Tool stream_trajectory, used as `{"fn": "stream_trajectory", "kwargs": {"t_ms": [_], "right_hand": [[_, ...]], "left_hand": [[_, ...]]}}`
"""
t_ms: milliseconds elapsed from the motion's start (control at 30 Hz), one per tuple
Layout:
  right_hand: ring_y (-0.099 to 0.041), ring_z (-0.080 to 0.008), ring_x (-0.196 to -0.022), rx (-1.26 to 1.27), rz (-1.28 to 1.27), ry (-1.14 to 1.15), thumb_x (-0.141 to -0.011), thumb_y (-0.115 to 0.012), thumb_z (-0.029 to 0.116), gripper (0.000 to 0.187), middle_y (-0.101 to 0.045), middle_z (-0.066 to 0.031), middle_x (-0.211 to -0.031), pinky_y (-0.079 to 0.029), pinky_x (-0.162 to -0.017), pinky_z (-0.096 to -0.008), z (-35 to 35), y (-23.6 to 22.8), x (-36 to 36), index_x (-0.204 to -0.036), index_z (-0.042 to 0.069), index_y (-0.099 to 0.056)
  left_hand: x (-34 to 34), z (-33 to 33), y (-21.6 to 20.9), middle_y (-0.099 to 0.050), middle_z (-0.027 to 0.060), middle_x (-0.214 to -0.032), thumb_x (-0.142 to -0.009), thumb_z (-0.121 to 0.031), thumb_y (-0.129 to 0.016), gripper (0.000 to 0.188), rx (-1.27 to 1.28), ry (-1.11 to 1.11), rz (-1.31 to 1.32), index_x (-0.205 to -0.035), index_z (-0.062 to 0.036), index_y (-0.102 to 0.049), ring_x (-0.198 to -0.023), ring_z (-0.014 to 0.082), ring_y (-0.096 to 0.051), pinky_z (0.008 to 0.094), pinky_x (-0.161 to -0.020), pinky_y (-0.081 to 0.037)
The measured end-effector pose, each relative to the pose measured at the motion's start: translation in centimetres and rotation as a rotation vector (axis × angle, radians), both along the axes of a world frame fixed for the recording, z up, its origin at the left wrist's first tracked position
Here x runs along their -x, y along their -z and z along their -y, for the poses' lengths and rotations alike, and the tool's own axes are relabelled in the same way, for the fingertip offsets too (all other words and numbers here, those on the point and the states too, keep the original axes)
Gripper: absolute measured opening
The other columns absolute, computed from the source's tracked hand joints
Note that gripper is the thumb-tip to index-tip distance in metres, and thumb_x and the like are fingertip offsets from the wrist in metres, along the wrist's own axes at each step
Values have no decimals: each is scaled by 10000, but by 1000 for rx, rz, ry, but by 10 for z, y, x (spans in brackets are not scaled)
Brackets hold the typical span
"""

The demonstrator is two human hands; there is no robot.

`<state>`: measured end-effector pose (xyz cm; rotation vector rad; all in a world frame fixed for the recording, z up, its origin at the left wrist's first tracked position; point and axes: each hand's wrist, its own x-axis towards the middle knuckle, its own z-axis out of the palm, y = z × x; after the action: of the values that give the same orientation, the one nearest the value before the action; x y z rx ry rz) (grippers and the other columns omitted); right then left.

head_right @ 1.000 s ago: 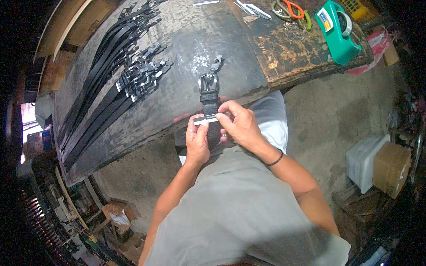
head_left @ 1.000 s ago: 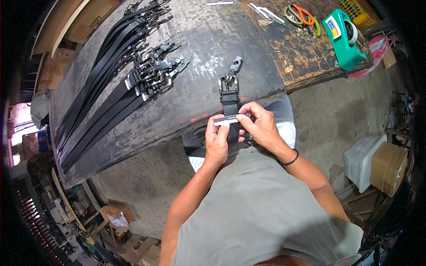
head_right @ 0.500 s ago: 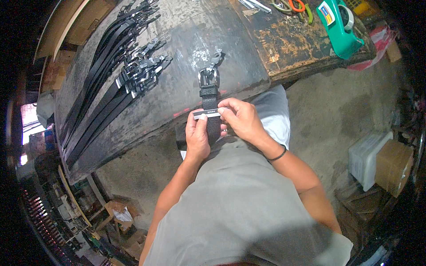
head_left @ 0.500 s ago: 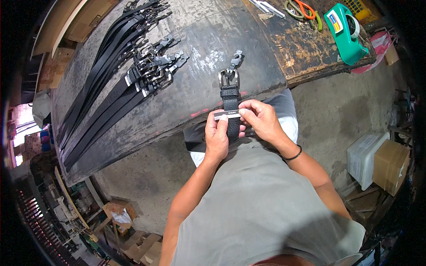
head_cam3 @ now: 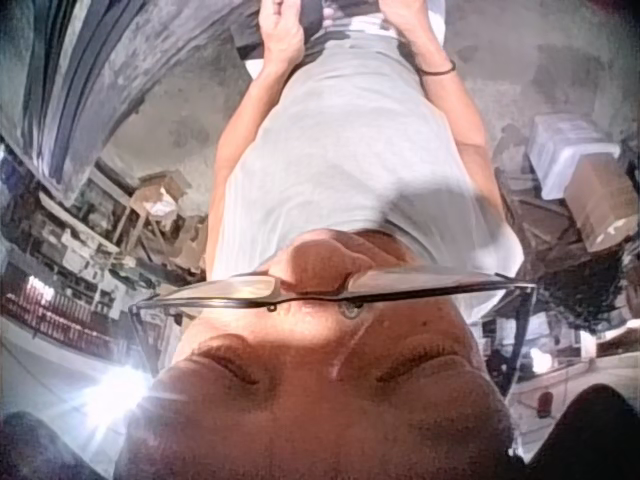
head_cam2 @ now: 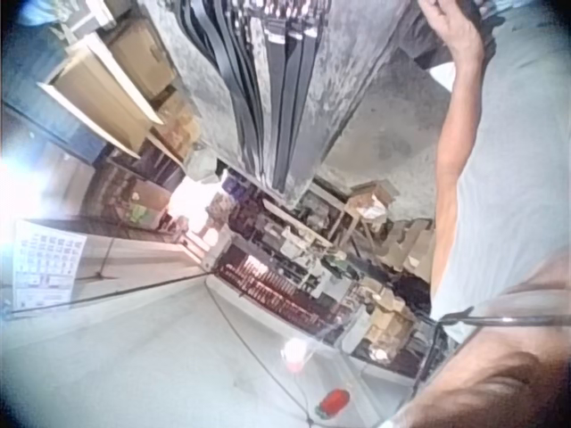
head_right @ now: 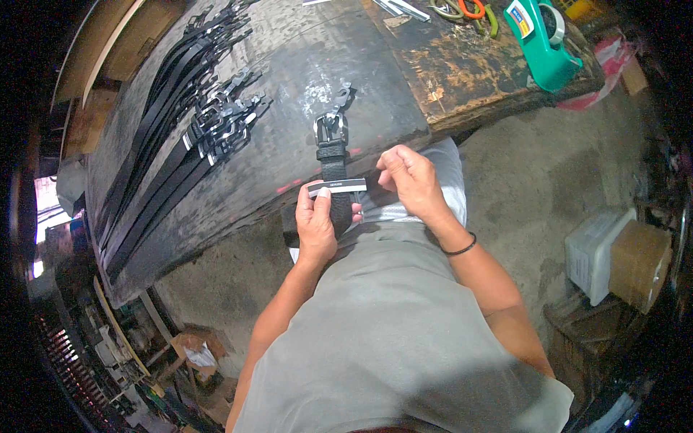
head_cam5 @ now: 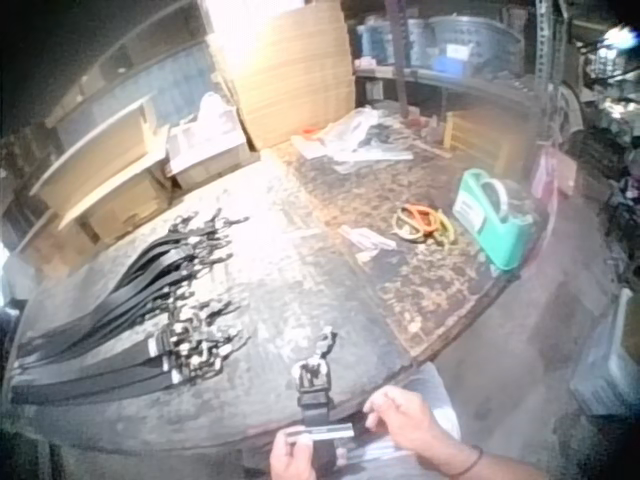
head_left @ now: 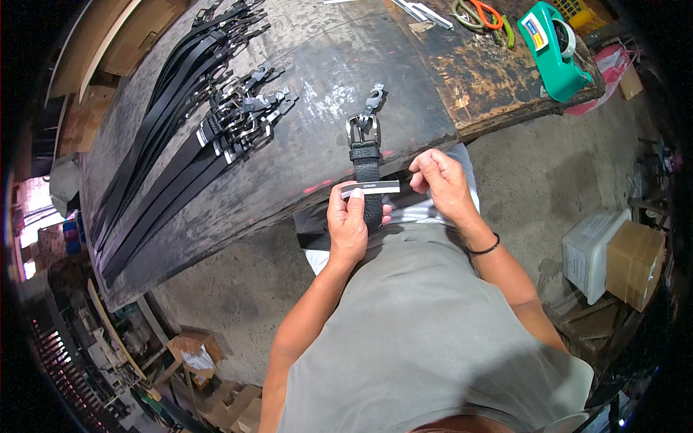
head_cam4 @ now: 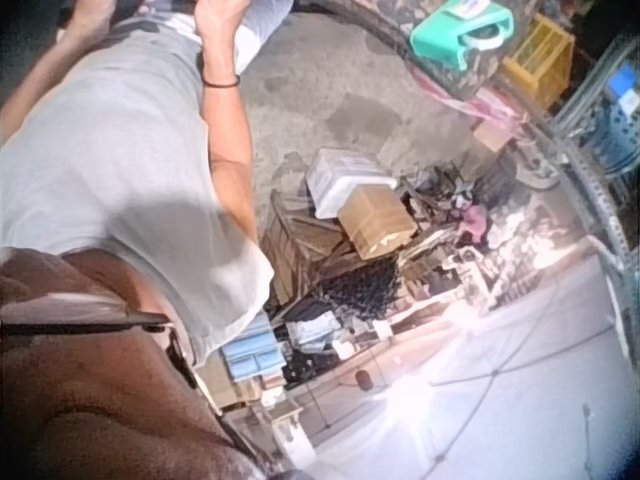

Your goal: Assembling and finishing leather belts by attaching hardware and labels.

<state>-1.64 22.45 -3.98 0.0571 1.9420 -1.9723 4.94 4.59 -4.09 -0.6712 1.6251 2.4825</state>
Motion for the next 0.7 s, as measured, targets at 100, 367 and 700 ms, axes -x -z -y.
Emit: {"fn": "stream_trajectory", "kwargs": {"t_ms": [100, 367, 700], "right_hand": [[-530, -51, -693, -13, -28, -43, -999, -531, 238, 228, -596, 8, -766, -456, -641, -210, 6, 2, 0, -970, 27, -612], [-542, -128, -676, -164, -85, -201, -932, -548, 228, 231, -567, -45, -747, -447, -616, -310, 12, -3, 3, -896, 3, -582], [-553, -140, -624, -322, 54, -149, -952, -553, 346, 409, -557, -96, -726, -430, -565, -319, -16, 4, 2, -741, -4, -541]], "left_hand": [[1, -1, -1, -635, 159, -963, -1019, -202, -433, 187, -7, -5, -3, -1125, -48, -421, -713, 237, -682, 356, -576, -605], [2, -3, -3, -639, 156, -958, -1022, -186, -422, 171, 16, 10, -18, -1117, -44, -423, -702, 220, -681, 335, -570, -601], [1, -2, -8, -625, 137, -950, -1029, -160, -400, 159, 42, 4, -1, -1125, -35, -421, -713, 189, -670, 311, -579, -590]]}}
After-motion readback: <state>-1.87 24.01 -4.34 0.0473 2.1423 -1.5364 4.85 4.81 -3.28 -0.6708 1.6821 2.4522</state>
